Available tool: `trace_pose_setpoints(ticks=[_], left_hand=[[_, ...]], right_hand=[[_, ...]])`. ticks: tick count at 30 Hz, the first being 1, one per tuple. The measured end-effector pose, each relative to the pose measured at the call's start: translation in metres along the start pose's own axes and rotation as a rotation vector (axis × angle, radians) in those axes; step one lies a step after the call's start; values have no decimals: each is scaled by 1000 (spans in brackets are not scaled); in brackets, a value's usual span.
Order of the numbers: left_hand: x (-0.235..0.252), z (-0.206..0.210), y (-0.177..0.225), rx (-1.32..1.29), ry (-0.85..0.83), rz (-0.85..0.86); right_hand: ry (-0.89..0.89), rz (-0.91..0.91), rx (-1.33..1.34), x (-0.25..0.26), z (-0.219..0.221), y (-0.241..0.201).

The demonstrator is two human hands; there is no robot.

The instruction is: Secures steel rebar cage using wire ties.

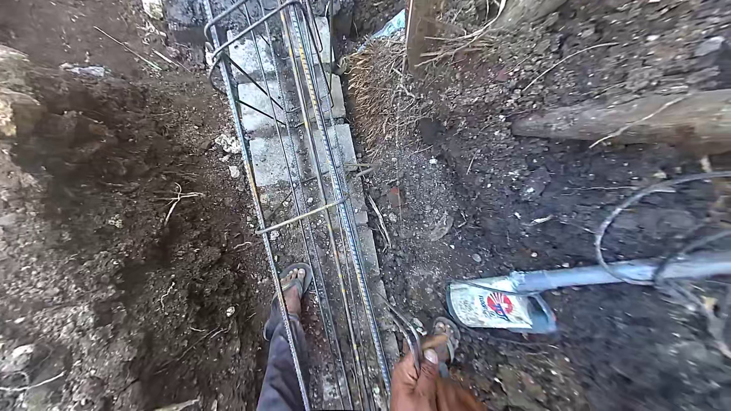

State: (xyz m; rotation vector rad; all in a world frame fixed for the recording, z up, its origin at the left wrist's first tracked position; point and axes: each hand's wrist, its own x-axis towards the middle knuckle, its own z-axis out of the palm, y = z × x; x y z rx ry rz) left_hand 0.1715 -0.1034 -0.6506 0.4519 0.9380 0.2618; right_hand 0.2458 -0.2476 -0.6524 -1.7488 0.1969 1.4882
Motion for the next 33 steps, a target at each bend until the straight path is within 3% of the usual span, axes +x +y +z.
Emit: trace_pose_setpoints(ticks=[3, 6, 7, 9, 11, 14, 17, 22, 25, 30, 33], left_hand=[[-2, 4, 10, -37, -115, -30], [4, 22, 84, 108, -177, -254], [6, 17, 76, 99, -231, -298], [7, -13, 7, -72, -367, -123], [7, -33, -20, -15, -255, -23], [3, -47, -27, 232, 64, -44], [2, -45, -34, 322, 150, -81], [-4, -33, -34, 378, 206, -47], [-21, -46, -26, 390, 178, -25], [-33, -79, -12, 394, 145, -37], [-35, -82, -8, 438, 136, -44]], right_hand=[[91, -254, -225, 84, -21, 4], [-38, -251, -249, 155, 0, -25], [-98, -221, -240, 170, 11, -38], [-133, -177, -223, 194, 28, -50], [-19, -158, -276, 205, 34, -60], [237, -231, -595, 197, 18, -82], [405, -326, -716, 169, 2, -106], [469, -377, -886, 133, -14, -130], [526, -531, -838, 116, -16, -128], [486, -799, -764, 101, 10, -106], [504, -795, -793, 99, 19, -106]])
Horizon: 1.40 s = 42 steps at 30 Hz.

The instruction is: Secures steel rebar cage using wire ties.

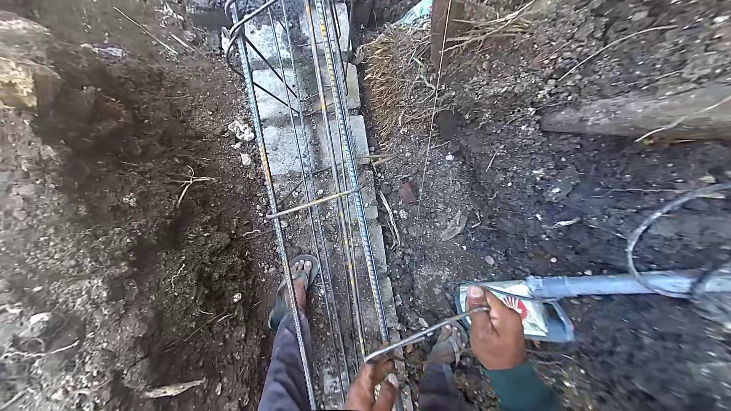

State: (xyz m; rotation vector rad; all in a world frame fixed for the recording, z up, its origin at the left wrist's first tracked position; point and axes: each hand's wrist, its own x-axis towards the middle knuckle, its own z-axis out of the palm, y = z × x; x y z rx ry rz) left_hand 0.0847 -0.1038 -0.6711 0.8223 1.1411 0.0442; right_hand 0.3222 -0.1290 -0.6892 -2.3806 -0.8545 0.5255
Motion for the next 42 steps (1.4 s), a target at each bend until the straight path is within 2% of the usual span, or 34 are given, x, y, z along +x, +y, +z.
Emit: trace_pose_setpoints(ticks=[3, 5, 7, 9, 11, 14, 16, 18, 22, 24, 27, 32, 35, 37, 39, 42], left_hand=[[-6, 17, 7, -16, -22, -4], [-10, 29, 6, -46, 0, -35], [-15, 34, 4, -42, 65, -47], [-22, 25, 1, 2, 172, 53], [-28, -2, 0, 42, 302, 192], [-19, -71, -7, 35, 515, 320], [3, -125, -16, 82, 637, 280], [35, -169, -27, 130, 700, 123], [113, -212, -70, 181, 561, -79], [147, -209, -86, 149, 501, -183], [182, -182, -88, 176, 436, -288], [206, -140, -96, 330, 314, -187], [223, -140, -93, 476, 289, -175], [232, -145, -91, 294, 302, -187], [239, -153, -90, -34, 373, -216], [261, -181, -107, -212, 424, -218]], right_hand=[[-84, 191, -61, 8, -24, 7], [-164, 322, -103, 12, -32, 30], [-241, 425, -119, 15, -27, 55], [-284, 493, -145, 20, -9, 76], [-319, 577, -181, 26, 19, 91], [-375, 693, -207, 34, 70, 110], [-415, 741, -223, 37, 98, 118], [-433, 742, -229, 38, 117, 123], [-466, 725, -267, 46, 137, 129], [-485, 732, -262, 53, 150, 134], [-458, 753, -206, 59, 171, 146], [-485, 740, -153, 66, 185, 158], [-501, 729, -125, 69, 179, 166], [-495, 736, -96, 69, 175, 171], [-508, 751, -62, 67, 177, 177], [-549, 727, -25, 65, 187, 181]])
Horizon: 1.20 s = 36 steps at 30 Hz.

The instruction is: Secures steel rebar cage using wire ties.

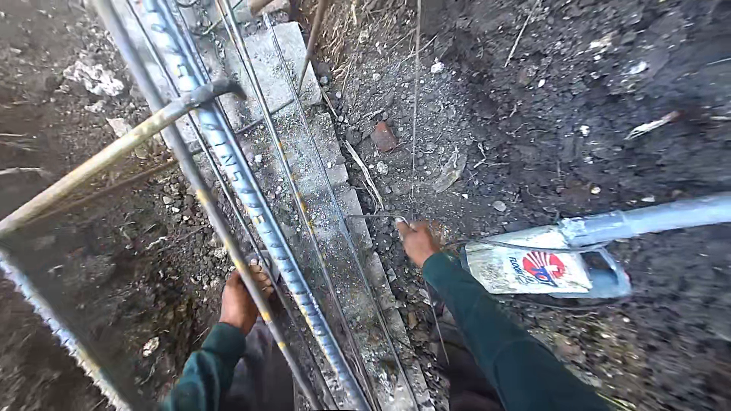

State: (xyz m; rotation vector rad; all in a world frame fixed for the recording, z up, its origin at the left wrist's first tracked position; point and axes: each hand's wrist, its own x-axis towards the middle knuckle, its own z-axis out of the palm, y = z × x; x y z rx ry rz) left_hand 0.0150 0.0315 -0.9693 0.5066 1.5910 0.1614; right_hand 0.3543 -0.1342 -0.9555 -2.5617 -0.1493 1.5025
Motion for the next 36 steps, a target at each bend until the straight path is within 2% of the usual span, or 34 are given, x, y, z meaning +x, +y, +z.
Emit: trace_pose_setpoints(ticks=[4, 10, 13, 15, 17, 24, 28, 30, 33, 36], left_hand=[[44, -1, -1, 15, -113, -138], [71, 54, 15, -6, -384, -281], [78, 81, 20, 57, -604, -293], [84, 98, 21, 160, -709, -222], [99, 107, 15, 303, -731, -108], [115, 138, 13, 1060, -764, 456], [117, 162, 7, 1492, -853, 617], [116, 170, -9, 1560, -783, 674], [112, 174, -28, 1493, -598, 836], [106, 175, -41, 1458, -450, 947]], right_hand=[[-70, -55, 59, 3, 10, 3], [-123, -116, 151, 3, 2, 13], [-141, -137, 184, 9, -4, 24], [-153, -141, 228, 14, -6, 27], [-168, -106, 251, 21, -6, 31], [-231, -139, 320, 27, -8, 45], [-241, -164, 327, 22, -7, 45], [-191, -127, 267, 15, -3, 36], [-95, -22, 133, 0, 1, 11], [-172, -2, 90, -8, 22, -5]])
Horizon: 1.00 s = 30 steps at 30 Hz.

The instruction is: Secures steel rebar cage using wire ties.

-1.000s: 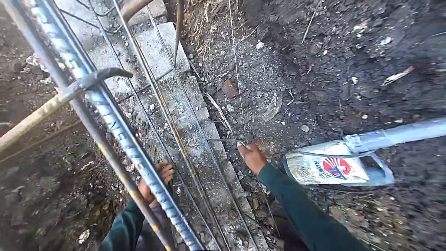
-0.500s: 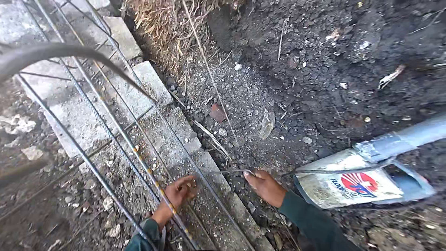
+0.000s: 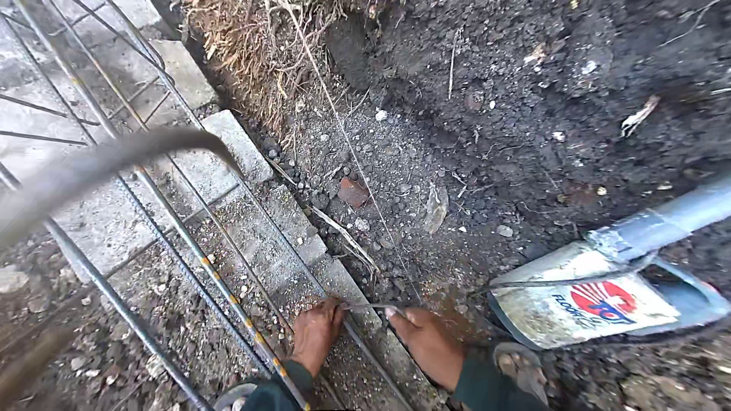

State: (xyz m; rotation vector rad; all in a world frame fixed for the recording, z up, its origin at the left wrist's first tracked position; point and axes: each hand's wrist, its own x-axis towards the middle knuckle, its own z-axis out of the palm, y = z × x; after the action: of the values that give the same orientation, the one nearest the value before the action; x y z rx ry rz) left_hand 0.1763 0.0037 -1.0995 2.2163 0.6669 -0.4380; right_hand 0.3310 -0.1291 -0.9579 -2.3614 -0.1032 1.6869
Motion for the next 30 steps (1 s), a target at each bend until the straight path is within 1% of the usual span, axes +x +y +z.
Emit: trace_pose_setpoints(ticks=[2, 4, 6, 7, 9, 11, 12, 14, 16, 18, 20, 22, 24, 26, 27, 30], left_hand=[[-4, 2, 2, -3, 73, 13], [-8, 5, -3, 5, 224, 95], [-9, 8, -10, -22, 318, 162], [-11, 8, -12, -66, 315, 157], [-16, 6, -10, -191, 266, 94], [-24, 3, -10, -256, 269, 21], [-29, 0, -15, -284, 289, -31], [-41, -8, -39, -268, 321, -117], [-52, -19, -64, -282, 301, -166], [-58, -23, -76, -374, 274, -198], [-53, -26, -69, -442, 275, -164], [-42, -28, -54, -507, 234, -104], [-24, -30, -43, -600, 127, -72], [-9, -24, -44, -679, 25, -85], [-4, -20, -46, -701, 2, -94], [-2, -22, -50, -697, -19, -160]], right_hand=[[-52, 20, -52, 6, 16, -15], [-24, 36, -94, 22, 18, -22], [20, 6, -59, 43, 12, -12], [27, -24, -22, 54, 9, -4], [12, -96, 47, 77, 5, 8], [-21, -147, 50, 96, 8, 11], [-45, -168, 42, 101, 15, 10], [-94, -211, 9, 105, 35, 8], [-74, -246, 4, 103, 57, 7], [1, -230, -13, 94, 72, 6], [107, -193, 5, 82, 73, 7], [214, -174, 39, 70, 64, 15], [326, -176, 59, 61, 53, 26], [419, -168, 32, 53, 54, 29], [439, -151, 8, 49, 56, 27], [398, -111, -34, 46, 57, 14]])
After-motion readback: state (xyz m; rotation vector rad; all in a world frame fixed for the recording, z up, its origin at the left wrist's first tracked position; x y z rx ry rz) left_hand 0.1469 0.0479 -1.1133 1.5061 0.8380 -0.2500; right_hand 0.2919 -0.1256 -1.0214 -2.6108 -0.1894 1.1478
